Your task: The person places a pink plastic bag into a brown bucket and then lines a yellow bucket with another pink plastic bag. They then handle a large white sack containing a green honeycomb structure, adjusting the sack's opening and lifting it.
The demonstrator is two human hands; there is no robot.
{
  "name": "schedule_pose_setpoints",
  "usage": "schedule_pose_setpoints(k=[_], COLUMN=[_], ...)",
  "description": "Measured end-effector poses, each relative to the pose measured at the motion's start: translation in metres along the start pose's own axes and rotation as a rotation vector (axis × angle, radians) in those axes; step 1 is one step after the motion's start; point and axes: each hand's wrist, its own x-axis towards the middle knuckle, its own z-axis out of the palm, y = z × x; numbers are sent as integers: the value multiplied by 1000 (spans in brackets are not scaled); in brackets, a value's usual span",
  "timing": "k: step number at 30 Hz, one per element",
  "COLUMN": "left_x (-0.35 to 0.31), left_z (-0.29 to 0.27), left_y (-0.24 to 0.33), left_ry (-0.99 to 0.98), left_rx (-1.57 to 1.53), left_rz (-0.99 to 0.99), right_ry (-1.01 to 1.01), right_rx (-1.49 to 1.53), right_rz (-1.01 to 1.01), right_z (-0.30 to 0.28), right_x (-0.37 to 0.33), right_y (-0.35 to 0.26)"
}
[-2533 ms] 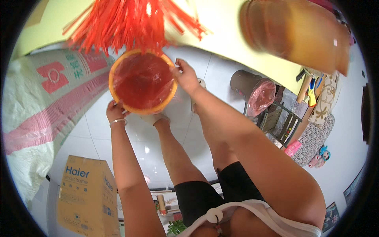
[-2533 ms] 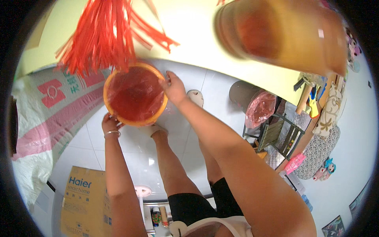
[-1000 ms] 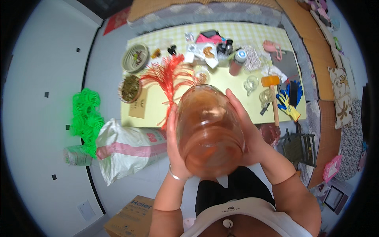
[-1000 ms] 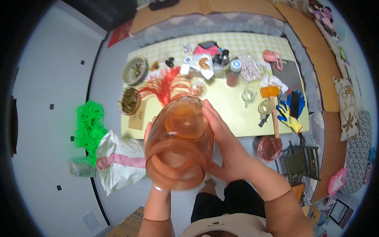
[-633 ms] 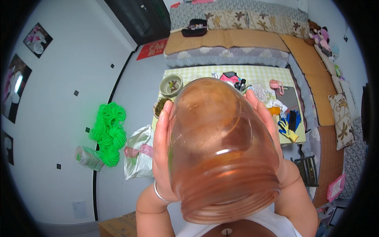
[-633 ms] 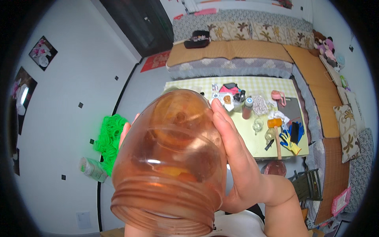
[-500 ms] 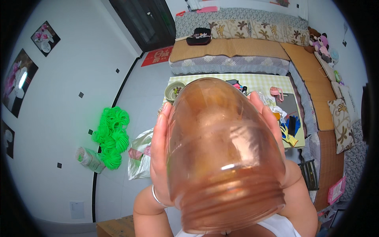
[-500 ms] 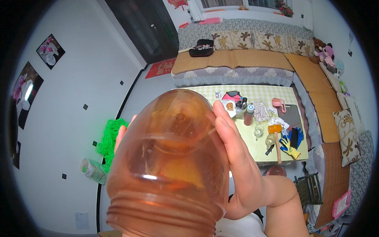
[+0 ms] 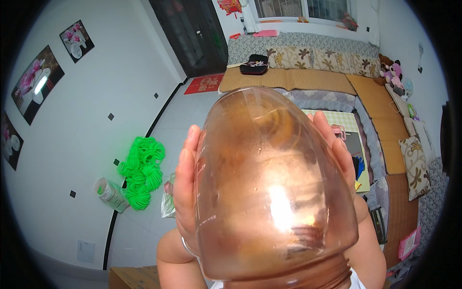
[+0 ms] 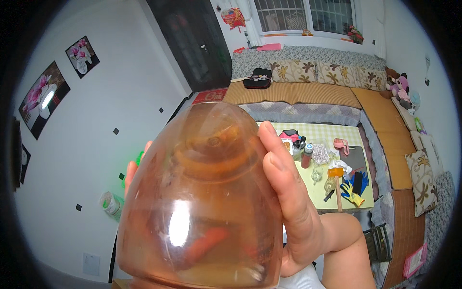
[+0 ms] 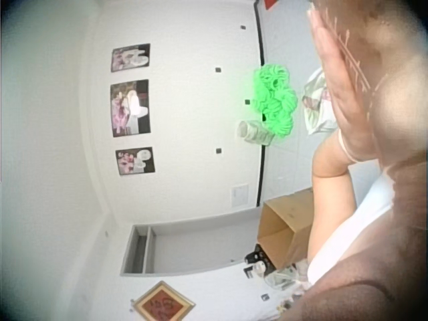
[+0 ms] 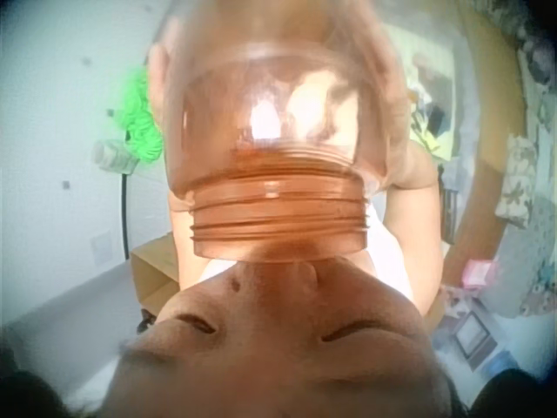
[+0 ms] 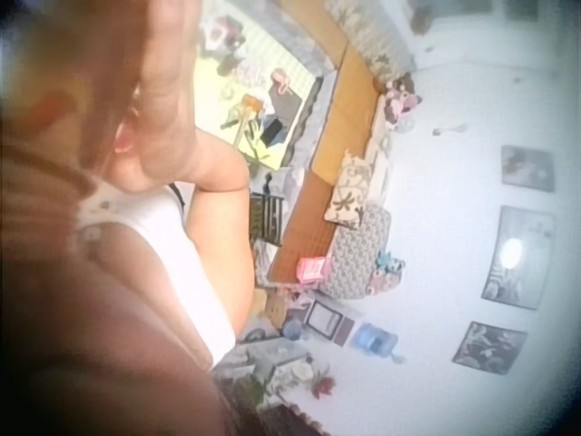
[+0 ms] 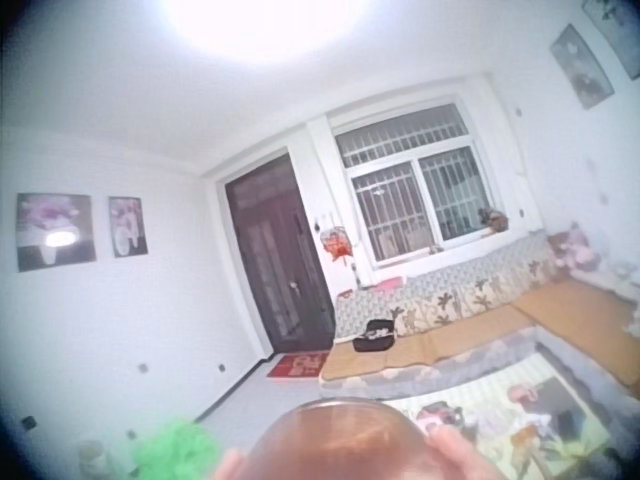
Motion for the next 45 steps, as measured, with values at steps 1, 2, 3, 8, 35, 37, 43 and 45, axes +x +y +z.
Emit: schedule_pose_setpoints(k=[1,2,3,8,35,37,43,45], left_x=[6,9,4,-11,-4,-2,-6,-6], left_z=[-4,-6,-6,81,15,10,8,4], left_y=[-28,-55,-68,-46,-39,-39,-30,-29], left_ry=[-34,-55,-200,135,-298,-313,-297,-318], left_rx=[24,47,380,304,63,41,67,135], left_rz=[55,116,283,21,161,153,192,231], right_ry=[55,110,130,147,175,243,484,575], right_rx=[-38,-77,-60,94,150,157,277,319], right_rz=[-2,-6,-10,-37,-138,-125,-72,-55], right_z=[-6,-13,-11,4,38,46,75,83], right_x=[-4,-7,-7,-3,6,9,20,23], right_y=[0,0,1,-3,1,-1,-5,-5])
